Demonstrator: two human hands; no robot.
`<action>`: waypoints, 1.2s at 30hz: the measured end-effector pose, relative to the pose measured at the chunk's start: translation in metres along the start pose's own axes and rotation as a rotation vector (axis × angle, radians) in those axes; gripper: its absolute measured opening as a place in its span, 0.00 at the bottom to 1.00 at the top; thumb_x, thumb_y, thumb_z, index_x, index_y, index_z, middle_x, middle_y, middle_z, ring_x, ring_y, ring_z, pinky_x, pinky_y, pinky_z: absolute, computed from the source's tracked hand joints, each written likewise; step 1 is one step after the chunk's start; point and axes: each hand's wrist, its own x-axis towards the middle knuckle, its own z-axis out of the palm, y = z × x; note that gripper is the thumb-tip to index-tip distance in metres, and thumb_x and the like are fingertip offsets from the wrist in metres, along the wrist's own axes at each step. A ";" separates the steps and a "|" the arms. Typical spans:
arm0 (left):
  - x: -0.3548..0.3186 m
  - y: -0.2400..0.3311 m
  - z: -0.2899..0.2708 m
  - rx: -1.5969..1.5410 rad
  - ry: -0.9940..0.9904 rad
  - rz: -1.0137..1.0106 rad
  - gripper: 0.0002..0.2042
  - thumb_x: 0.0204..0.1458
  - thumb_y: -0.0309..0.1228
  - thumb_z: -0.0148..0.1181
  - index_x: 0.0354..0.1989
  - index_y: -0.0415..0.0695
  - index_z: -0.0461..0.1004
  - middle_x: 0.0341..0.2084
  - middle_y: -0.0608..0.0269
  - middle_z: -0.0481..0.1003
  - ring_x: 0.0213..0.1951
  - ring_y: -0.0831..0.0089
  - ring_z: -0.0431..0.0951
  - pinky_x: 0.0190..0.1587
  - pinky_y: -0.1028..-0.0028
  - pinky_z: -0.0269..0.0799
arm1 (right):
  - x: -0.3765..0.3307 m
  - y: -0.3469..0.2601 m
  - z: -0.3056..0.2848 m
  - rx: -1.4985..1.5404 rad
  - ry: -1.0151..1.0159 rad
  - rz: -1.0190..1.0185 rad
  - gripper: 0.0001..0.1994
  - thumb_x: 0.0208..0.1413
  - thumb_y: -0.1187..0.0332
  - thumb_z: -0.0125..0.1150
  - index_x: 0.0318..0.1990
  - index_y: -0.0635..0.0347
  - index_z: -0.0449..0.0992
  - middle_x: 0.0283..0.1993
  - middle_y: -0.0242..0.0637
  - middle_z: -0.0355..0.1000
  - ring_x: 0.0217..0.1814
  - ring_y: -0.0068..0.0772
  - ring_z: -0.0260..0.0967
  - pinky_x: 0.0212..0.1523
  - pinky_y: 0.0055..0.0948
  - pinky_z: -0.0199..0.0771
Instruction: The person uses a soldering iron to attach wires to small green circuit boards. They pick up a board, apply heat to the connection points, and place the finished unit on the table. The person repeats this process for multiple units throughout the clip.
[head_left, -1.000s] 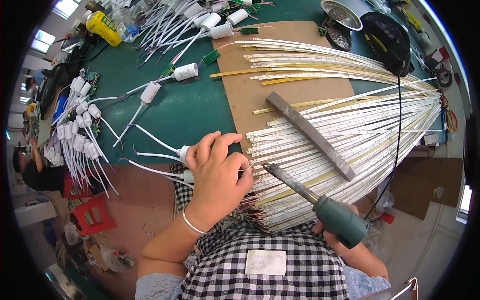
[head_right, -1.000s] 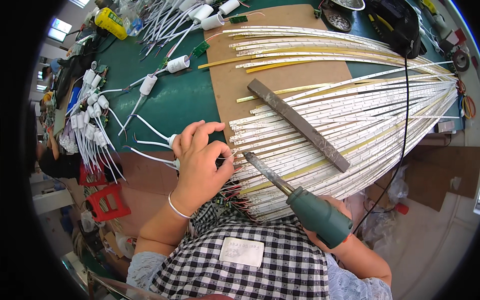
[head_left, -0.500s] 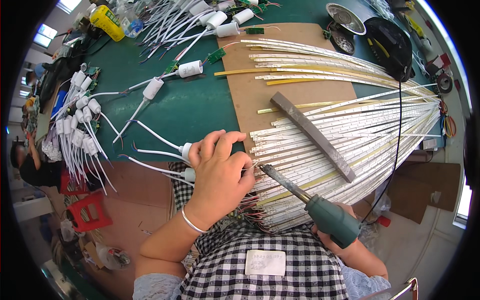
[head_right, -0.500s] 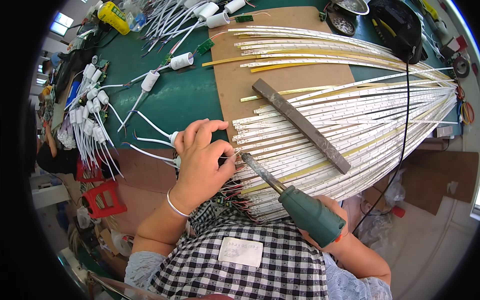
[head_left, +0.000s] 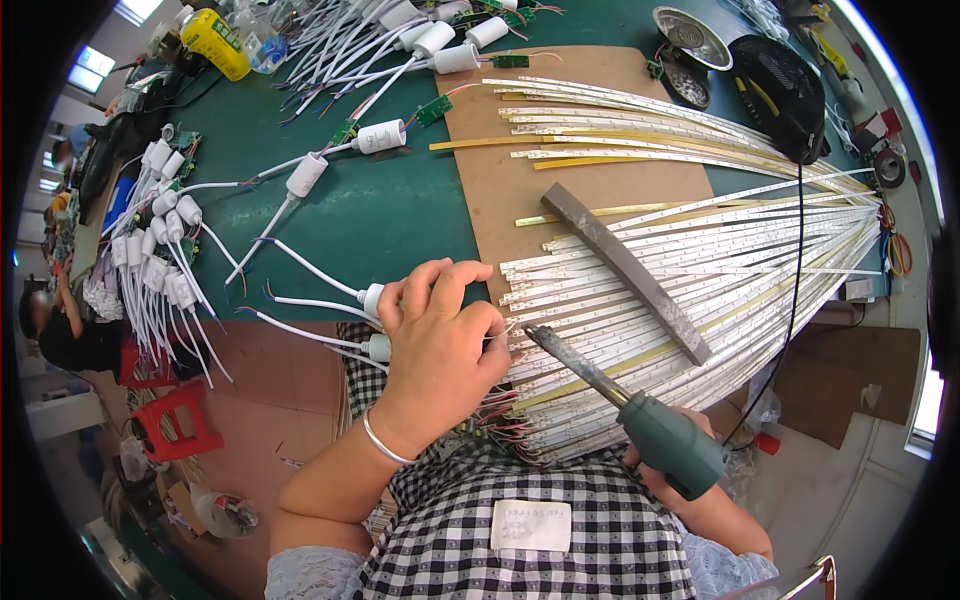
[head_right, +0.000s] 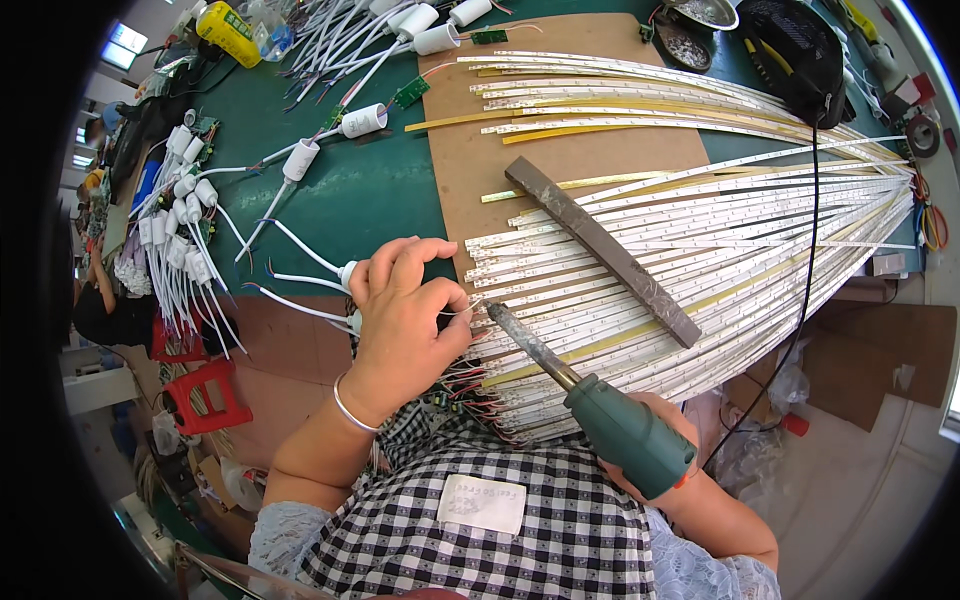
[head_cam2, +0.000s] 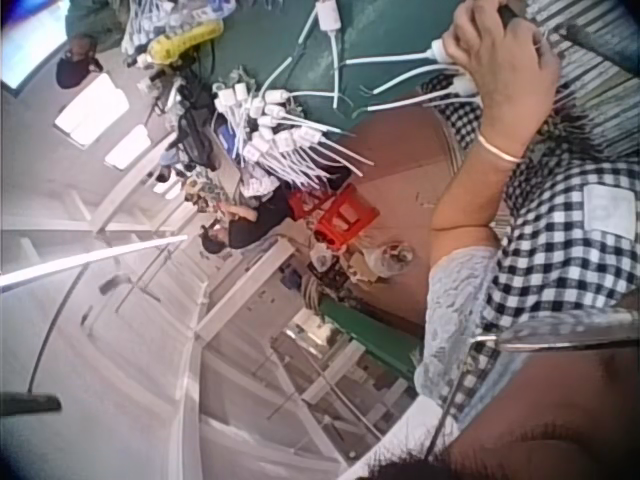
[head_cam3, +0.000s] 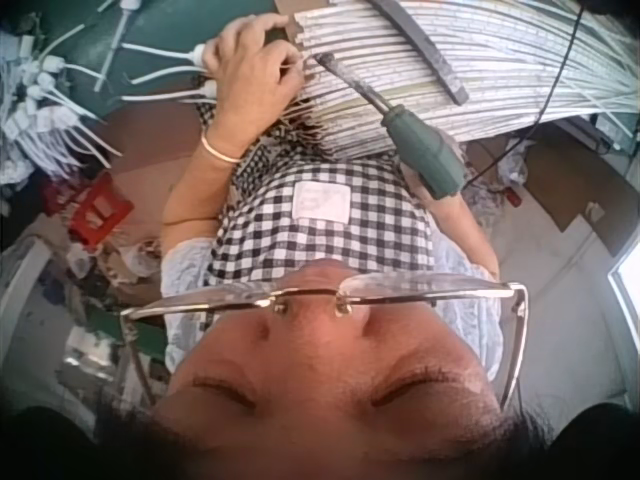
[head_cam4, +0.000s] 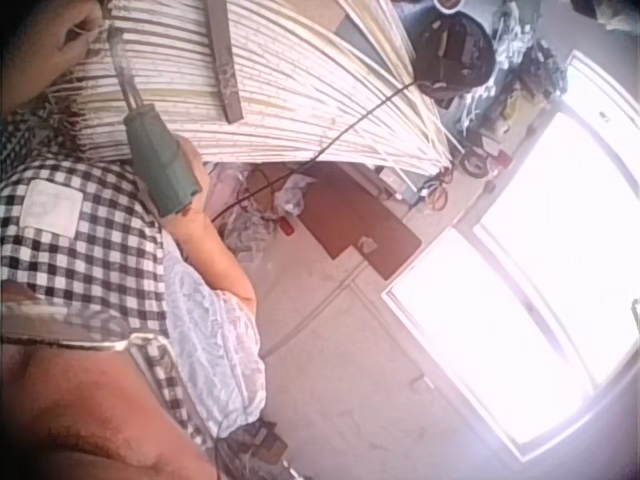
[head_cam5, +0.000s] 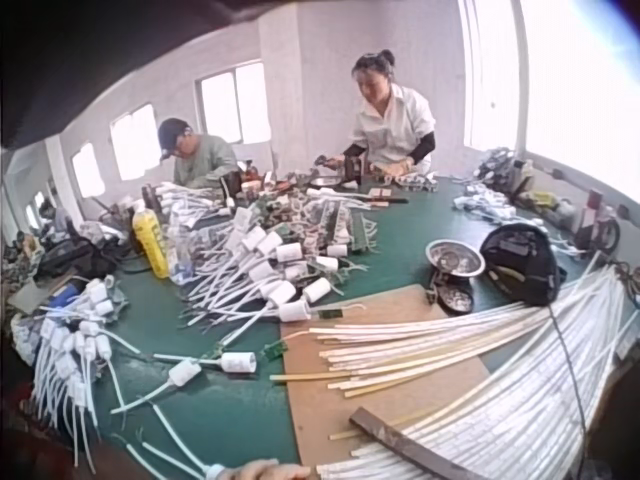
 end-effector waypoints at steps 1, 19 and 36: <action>0.000 0.000 0.000 0.003 0.001 0.001 0.05 0.36 0.25 0.62 0.18 0.47 0.71 0.47 0.66 0.68 0.53 0.59 0.62 0.55 0.57 0.47 | 0.000 0.000 0.000 0.006 0.004 0.004 0.23 0.43 0.74 0.66 0.48 0.70 0.68 0.40 0.41 0.73 0.39 0.37 0.73 0.42 0.28 0.72; -0.001 0.000 0.001 -0.006 0.004 -0.001 0.04 0.36 0.26 0.62 0.18 0.47 0.72 0.48 0.65 0.68 0.53 0.60 0.62 0.55 0.57 0.47 | 0.004 0.000 -0.006 -0.035 -0.082 -0.023 0.21 0.46 0.71 0.62 0.49 0.68 0.67 0.38 0.40 0.73 0.37 0.35 0.73 0.42 0.30 0.72; 0.000 0.001 -0.002 0.026 -0.053 -0.010 0.05 0.35 0.27 0.62 0.21 0.49 0.72 0.50 0.64 0.67 0.55 0.60 0.61 0.55 0.60 0.46 | 0.095 -0.023 0.051 1.219 0.162 0.142 0.38 0.49 0.58 0.62 0.66 0.51 0.50 0.68 0.37 0.49 0.73 0.34 0.43 0.68 0.59 0.48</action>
